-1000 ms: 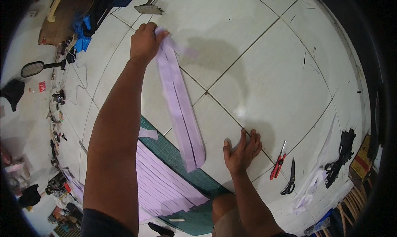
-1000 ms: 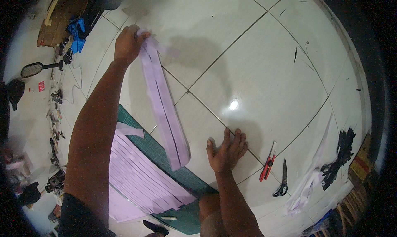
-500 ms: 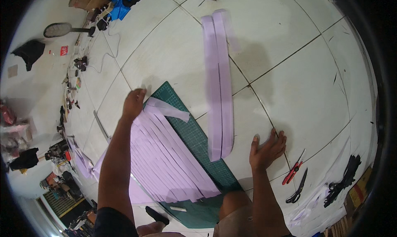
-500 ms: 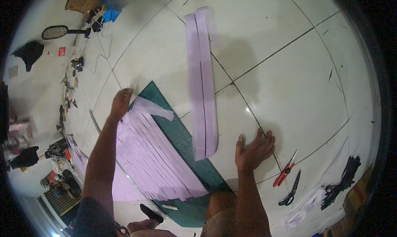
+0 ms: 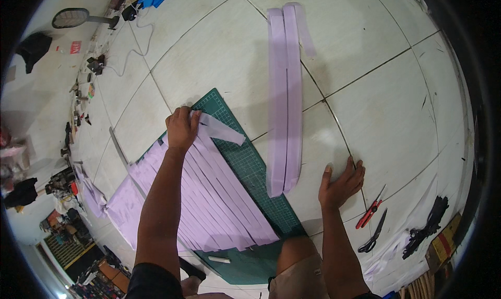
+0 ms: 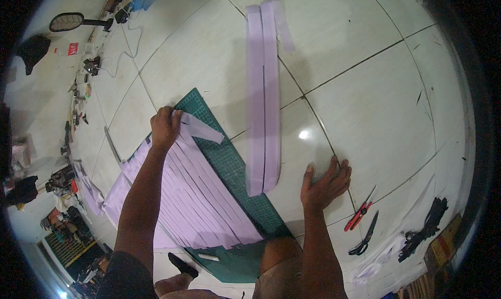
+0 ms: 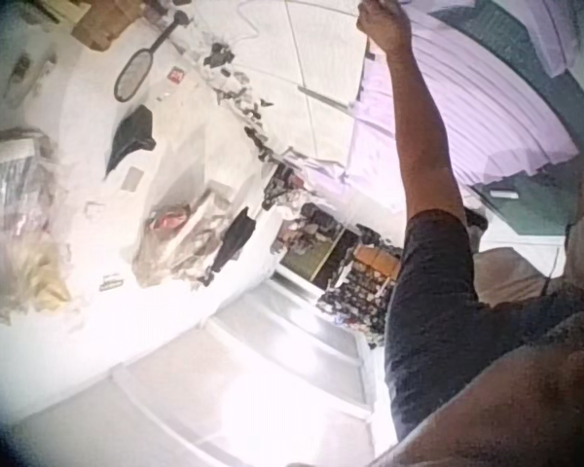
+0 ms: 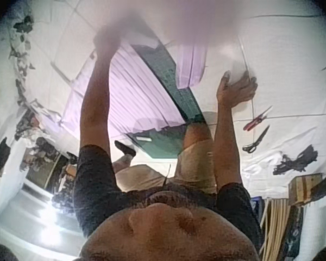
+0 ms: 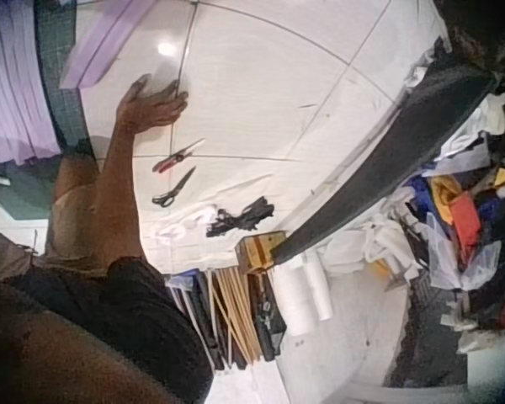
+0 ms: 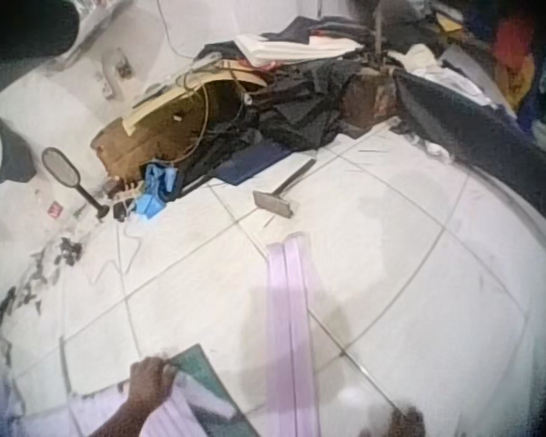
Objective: The person cuts a purple fabric into strips using a utility knife and a metal ruler, then picks up and stacks the cut strips.
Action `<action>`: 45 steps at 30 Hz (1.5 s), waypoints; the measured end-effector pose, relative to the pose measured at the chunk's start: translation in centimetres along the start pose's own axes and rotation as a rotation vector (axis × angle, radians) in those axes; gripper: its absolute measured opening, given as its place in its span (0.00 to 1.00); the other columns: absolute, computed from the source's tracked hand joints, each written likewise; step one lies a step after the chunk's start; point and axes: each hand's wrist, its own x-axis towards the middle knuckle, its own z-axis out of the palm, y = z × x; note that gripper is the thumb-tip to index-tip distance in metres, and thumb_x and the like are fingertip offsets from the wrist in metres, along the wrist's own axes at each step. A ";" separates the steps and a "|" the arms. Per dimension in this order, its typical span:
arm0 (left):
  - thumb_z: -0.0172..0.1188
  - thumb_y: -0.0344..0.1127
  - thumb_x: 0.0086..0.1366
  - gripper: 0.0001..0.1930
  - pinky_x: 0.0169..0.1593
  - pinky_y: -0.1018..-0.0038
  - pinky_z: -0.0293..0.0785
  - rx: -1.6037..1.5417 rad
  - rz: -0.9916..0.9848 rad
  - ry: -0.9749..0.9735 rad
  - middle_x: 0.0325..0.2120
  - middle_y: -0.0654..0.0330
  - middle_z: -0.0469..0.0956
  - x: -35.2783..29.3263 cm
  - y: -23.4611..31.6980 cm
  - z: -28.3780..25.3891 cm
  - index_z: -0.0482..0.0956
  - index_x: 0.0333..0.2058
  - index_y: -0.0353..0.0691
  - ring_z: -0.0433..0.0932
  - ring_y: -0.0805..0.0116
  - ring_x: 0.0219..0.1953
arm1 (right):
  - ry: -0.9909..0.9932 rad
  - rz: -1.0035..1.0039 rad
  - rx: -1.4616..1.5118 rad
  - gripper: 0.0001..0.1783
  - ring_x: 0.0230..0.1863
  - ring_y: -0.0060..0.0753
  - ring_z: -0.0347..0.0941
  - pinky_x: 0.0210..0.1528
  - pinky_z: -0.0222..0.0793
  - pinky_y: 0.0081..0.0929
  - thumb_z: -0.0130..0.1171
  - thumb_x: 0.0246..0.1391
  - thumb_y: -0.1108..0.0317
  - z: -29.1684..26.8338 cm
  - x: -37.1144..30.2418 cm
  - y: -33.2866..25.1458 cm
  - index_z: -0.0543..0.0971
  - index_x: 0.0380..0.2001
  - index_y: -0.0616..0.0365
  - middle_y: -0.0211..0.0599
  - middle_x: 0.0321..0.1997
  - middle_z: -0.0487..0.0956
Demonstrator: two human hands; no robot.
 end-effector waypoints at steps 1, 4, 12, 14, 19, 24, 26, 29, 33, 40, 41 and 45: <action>0.60 0.46 0.66 0.15 0.49 0.57 0.66 0.018 0.019 0.025 0.32 0.53 0.78 -0.1 0.0 0.2 0.75 0.37 0.39 0.77 0.50 0.37 | -0.008 0.008 0.002 0.38 0.71 0.65 0.49 0.67 0.46 0.65 0.53 0.61 0.44 0.0 0.0 0.0 0.62 0.66 0.56 0.56 0.70 0.57; 0.61 0.45 0.66 0.15 0.47 0.58 0.66 0.010 0.088 0.040 0.31 0.53 0.78 -0.1 -0.1 0.4 0.74 0.38 0.39 0.77 0.50 0.37 | -0.029 0.029 0.013 0.38 0.71 0.65 0.49 0.67 0.45 0.65 0.54 0.60 0.44 0.0 -0.1 0.0 0.63 0.66 0.56 0.56 0.70 0.56; 0.66 0.42 0.63 0.15 0.45 0.58 0.69 -0.068 0.237 0.110 0.32 0.53 0.78 1.7 3.5 -1.3 0.74 0.37 0.37 0.75 0.48 0.37 | -0.036 0.039 0.026 0.38 0.70 0.65 0.49 0.67 0.46 0.66 0.55 0.58 0.44 0.0 0.1 0.1 0.64 0.65 0.56 0.56 0.70 0.56; 0.66 0.42 0.63 0.15 0.43 0.57 0.71 -0.094 0.282 0.118 0.33 0.51 0.78 3.7 5.8 -2.7 0.74 0.37 0.37 0.75 0.46 0.38 | -0.015 0.023 0.016 0.38 0.70 0.65 0.49 0.66 0.46 0.66 0.56 0.58 0.44 -0.1 0.1 0.2 0.64 0.64 0.57 0.56 0.69 0.56; 0.66 0.44 0.63 0.17 0.41 0.56 0.74 -0.100 0.405 0.113 0.32 0.49 0.79 12.4 11.3 -4.2 0.74 0.38 0.35 0.75 0.45 0.37 | -0.044 0.035 0.022 0.39 0.70 0.67 0.49 0.66 0.46 0.66 0.56 0.57 0.44 0.0 0.3 0.2 0.64 0.64 0.57 0.57 0.69 0.56; 0.65 0.46 0.63 0.17 0.42 0.58 0.72 -0.099 0.497 0.173 0.30 0.50 0.79 20.0 16.0 -3.5 0.74 0.35 0.36 0.78 0.47 0.33 | -0.066 0.065 0.028 0.40 0.69 0.68 0.49 0.66 0.45 0.69 0.58 0.55 0.44 -0.2 0.3 -0.2 0.63 0.64 0.55 0.57 0.69 0.57; 0.64 0.47 0.63 0.17 0.44 0.58 0.71 -0.099 0.535 0.192 0.29 0.51 0.80 22.0 17.7 -2.9 0.74 0.34 0.37 0.79 0.48 0.33 | -0.067 0.075 0.046 0.40 0.69 0.67 0.50 0.65 0.45 0.69 0.59 0.55 0.45 -0.3 0.3 -0.1 0.63 0.64 0.55 0.57 0.68 0.57; 0.63 0.49 0.64 0.18 0.44 0.57 0.70 -0.068 0.617 0.232 0.30 0.52 0.80 24.9 19.7 -1.6 0.74 0.35 0.38 0.79 0.49 0.34 | -0.046 0.070 0.070 0.40 0.69 0.66 0.50 0.66 0.45 0.69 0.60 0.54 0.45 -0.3 0.4 0.1 0.63 0.64 0.55 0.56 0.68 0.57; 0.62 0.51 0.64 0.19 0.45 0.58 0.70 0.067 0.709 0.290 0.32 0.53 0.81 29.0 20.0 -0.5 0.74 0.35 0.39 0.79 0.50 0.35 | -0.100 0.083 0.070 0.39 0.70 0.64 0.50 0.66 0.46 0.68 0.59 0.55 0.44 -0.7 0.5 -0.1 0.64 0.63 0.55 0.56 0.67 0.57; 0.61 0.53 0.64 0.20 0.47 0.56 0.71 0.054 0.583 0.166 0.37 0.53 0.80 28.0 21.8 0.7 0.76 0.39 0.39 0.79 0.53 0.42 | -0.063 0.076 0.055 0.39 0.70 0.63 0.49 0.66 0.45 0.69 0.58 0.56 0.43 -0.5 0.6 0.5 0.65 0.62 0.57 0.55 0.68 0.56; 0.61 0.53 0.65 0.21 0.47 0.56 0.71 0.073 0.562 0.203 0.37 0.52 0.80 27.9 21.4 0.7 0.77 0.41 0.39 0.79 0.52 0.43 | -0.063 0.072 0.065 0.39 0.71 0.63 0.48 0.67 0.44 0.69 0.57 0.56 0.42 -0.5 0.5 0.4 0.65 0.62 0.57 0.55 0.68 0.56; 0.59 0.53 0.67 0.22 0.50 0.57 0.72 -0.044 0.463 0.380 0.39 0.48 0.79 26.2 18.7 -0.5 0.78 0.47 0.38 0.77 0.48 0.44 | -0.088 0.065 0.033 0.39 0.71 0.63 0.48 0.67 0.44 0.68 0.57 0.56 0.42 -0.5 0.3 -0.2 0.65 0.63 0.57 0.55 0.69 0.56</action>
